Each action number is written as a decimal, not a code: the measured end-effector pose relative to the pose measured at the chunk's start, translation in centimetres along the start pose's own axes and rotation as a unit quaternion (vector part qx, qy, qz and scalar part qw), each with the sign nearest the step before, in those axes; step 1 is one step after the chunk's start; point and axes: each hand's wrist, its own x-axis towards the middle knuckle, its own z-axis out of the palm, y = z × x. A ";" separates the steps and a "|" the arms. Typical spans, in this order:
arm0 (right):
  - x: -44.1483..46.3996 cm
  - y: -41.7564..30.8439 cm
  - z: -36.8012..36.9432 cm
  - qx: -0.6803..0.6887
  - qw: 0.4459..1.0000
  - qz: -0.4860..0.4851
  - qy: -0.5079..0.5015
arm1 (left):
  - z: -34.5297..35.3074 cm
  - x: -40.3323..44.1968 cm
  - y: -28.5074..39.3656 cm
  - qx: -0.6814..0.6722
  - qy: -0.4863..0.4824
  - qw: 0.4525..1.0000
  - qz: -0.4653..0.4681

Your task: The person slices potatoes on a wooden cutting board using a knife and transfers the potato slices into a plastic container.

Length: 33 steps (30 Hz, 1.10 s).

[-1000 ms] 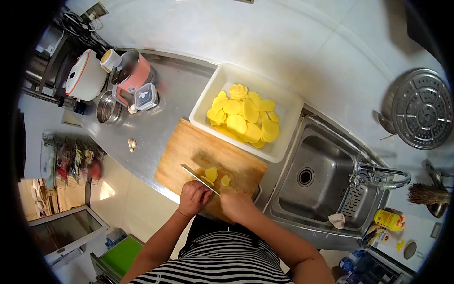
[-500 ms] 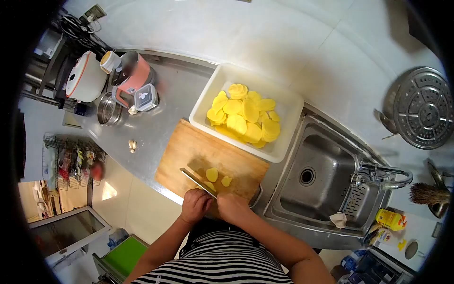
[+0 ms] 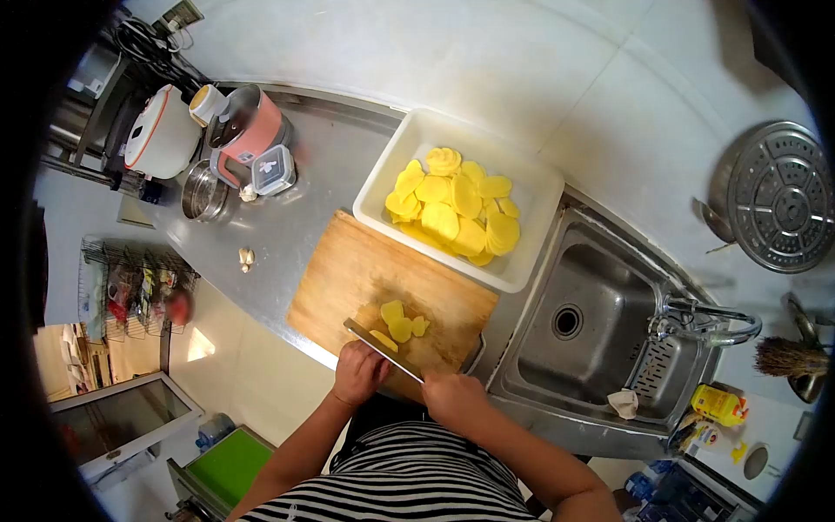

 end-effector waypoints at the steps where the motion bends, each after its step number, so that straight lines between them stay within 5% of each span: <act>1: -0.5 0.1 -0.1 -0.001 1.000 0.000 -0.001 | -0.1 0.1 0.1 0.006 0.009 1.000 0.003; 21: 2.5 -0.8 0.2 -0.005 0.999 0.004 -0.032 | 0.4 0.1 -0.1 -0.012 0.017 1.000 0.007; 24: 4.3 -0.3 1.9 0.001 0.999 -0.027 0.039 | 0.1 0.1 -0.1 -0.010 0.000 1.000 0.008; 33: 6.5 0.6 3.9 0.017 0.999 -0.001 0.036 | 0.2 -0.1 0.0 0.002 -0.016 1.000 0.003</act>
